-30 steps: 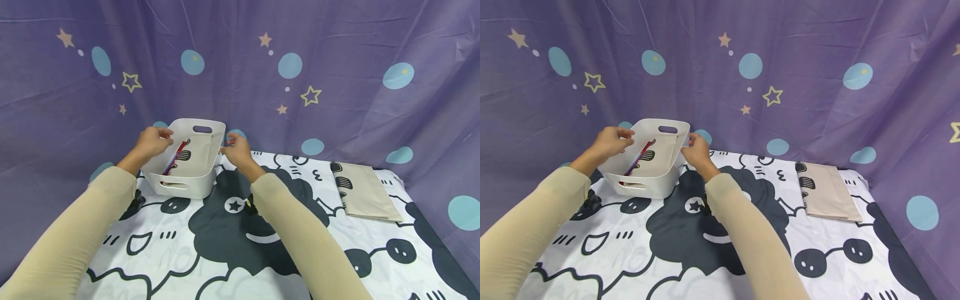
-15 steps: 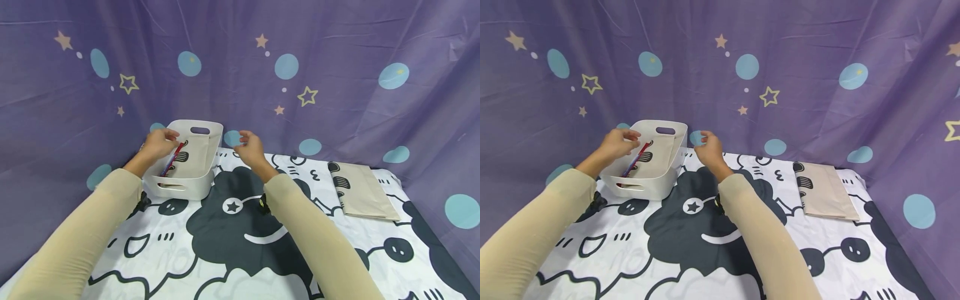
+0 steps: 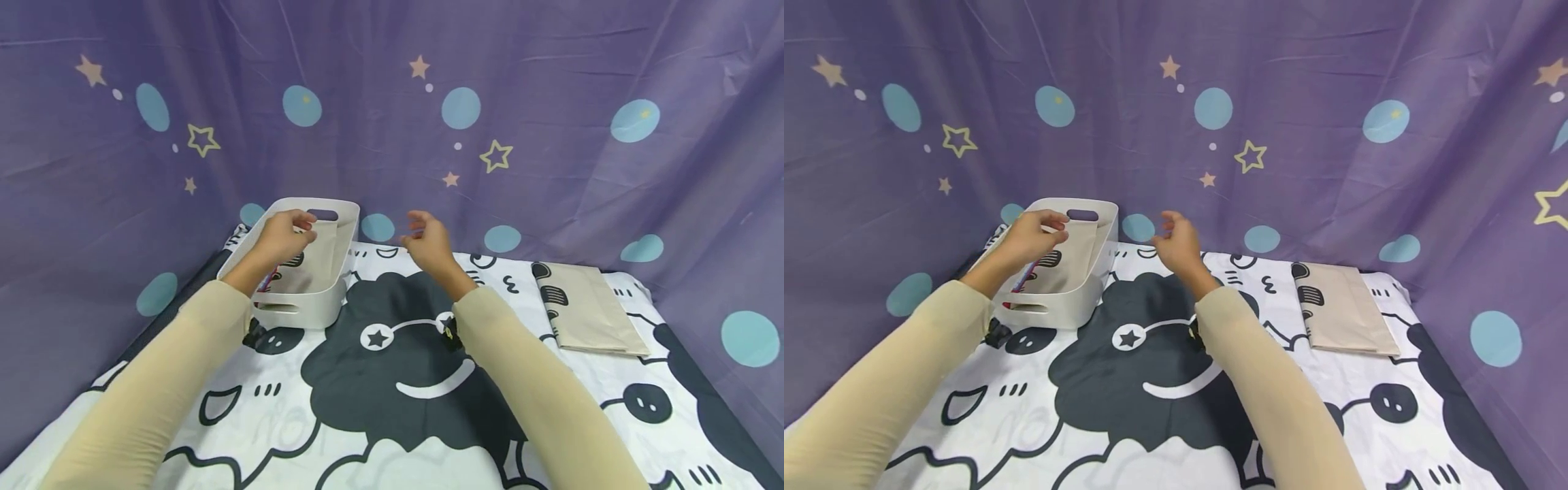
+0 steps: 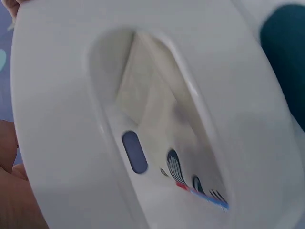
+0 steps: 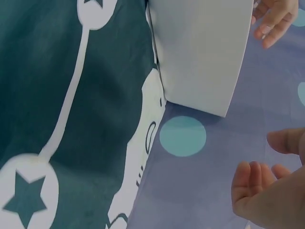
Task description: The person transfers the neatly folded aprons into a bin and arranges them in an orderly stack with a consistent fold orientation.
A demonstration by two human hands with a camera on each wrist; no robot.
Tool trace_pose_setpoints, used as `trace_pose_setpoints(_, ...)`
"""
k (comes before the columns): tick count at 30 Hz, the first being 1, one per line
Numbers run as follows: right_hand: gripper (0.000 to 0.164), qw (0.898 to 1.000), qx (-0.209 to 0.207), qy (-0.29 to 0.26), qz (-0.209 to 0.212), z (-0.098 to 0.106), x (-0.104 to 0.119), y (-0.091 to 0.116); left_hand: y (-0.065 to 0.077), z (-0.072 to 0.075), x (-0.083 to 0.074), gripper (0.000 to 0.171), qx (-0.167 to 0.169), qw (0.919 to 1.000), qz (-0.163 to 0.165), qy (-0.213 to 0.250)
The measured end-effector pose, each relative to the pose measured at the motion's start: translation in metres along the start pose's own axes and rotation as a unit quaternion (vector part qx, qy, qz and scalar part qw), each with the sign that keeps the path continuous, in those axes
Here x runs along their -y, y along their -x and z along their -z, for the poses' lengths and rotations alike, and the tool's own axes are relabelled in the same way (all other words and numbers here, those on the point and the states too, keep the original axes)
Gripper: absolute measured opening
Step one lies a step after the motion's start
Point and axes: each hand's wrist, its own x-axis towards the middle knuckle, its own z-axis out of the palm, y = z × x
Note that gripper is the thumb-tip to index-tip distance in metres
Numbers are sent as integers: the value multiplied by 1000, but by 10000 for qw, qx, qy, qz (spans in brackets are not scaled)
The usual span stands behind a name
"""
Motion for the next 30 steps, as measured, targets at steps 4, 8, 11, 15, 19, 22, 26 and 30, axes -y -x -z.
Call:
trace_pose_setpoints(4,55,9996,51,254,94,10,-4,3,0,-9,-12,37,109,9998,-46,139)
trace_pose_setpoints(8,55,9986,5,494,179,19,-8,7,-1,-19,-22,37,174,9994,-128,283)
trace_pose_setpoints(11,55,9979,-6,599,243,26,-11,9,-2,-27,-27,37,223,9991,-156,331)
trace_pose_setpoints(15,53,9966,-55,753,337,36,-15,12,-2,-36,-34,37,259,9987,-215,384)
trace_pose_setpoints(19,54,9949,-96,903,439,47,-20,14,-2,-43,-43,38,264,9980,-332,467)
trace_pose_setpoints(22,54,9927,-126,1053,566,56,-25,16,-3,-49,-49,37,282,9973,-454,501)
trace_pose_setpoints(26,54,9893,-199,1247,727,69,-29,20,-3,-57,-57,35,355,9961,-600,547)
trace_pose_setpoints(30,54,9873,-220,1404,716,83,-34,26,-3,-65,-65,35,442,9954,-662,528)
